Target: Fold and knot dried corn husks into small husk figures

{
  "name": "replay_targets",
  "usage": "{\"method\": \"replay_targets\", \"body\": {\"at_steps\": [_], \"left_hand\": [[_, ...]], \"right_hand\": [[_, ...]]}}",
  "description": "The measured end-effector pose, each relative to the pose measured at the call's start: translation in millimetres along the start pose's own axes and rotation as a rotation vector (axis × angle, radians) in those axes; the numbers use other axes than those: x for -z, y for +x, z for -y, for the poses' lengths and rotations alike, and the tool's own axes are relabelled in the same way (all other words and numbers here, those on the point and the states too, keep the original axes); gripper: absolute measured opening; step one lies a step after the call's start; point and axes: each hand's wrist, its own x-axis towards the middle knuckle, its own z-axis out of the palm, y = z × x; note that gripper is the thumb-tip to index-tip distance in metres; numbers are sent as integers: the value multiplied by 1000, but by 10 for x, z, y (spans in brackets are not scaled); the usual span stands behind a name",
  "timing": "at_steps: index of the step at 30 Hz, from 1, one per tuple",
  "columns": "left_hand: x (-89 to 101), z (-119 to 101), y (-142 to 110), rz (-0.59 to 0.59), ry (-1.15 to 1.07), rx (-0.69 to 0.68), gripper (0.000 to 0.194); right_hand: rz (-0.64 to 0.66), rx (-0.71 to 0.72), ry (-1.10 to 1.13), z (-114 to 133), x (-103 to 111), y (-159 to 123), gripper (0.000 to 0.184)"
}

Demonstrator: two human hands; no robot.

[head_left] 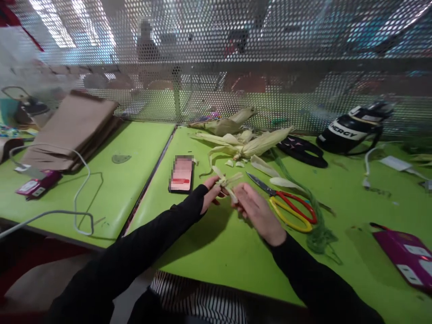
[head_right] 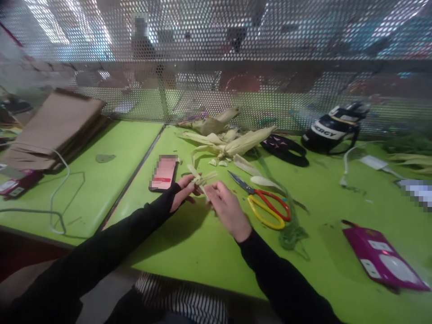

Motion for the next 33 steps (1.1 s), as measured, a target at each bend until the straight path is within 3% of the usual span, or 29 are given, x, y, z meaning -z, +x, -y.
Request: {"method": "replay_targets", "body": {"at_steps": [3, 6, 10, 13, 15, 17, 20, 22, 24, 26, 29, 33], "left_hand": [[-30, 29, -37, 47, 106, -30, 67], [-26, -4, -56, 63, 57, -26, 72], [1, -130, -82, 85, -75, -88, 59], [-16, -246, -152, 98, -61, -28, 46], [-48, -294, -208, 103, -37, 48, 38], [-89, -288, -252, 106, 31, 52, 33], [-143, -180, -275, 72, 189, -100, 34], [-161, -96, -265, 47, 247, -210, 33], [-165, -53, -252, 21, 285, -316, 29], [-164, -62, -253, 6, 333, -411, 27], [-175, -115, -288, -2, 389, -472, 26], [-165, -116, -340, -80, 575, -466, 22]], "right_hand": [[5, -4, 51, 16, 21, 38, 39], [15, 17, 53, 39, 2, 17, 35], [66, 47, 91, 49, -10, -13, 31], [148, 20, 112, 23, 21, -5, 38], [75, 30, 99, 3, 60, 1, 42], [-79, 119, 51, -1, 101, -4, 47], [-187, 331, -160, 22, 133, -33, 46], [-180, 465, -296, 39, 133, -53, 28], [-190, 575, -330, 45, 135, -63, 11], [-142, 638, -301, 42, 150, -64, 8], [-57, 585, -214, 41, 190, -58, 15], [-99, 457, -233, 73, 201, -50, 10]]}}
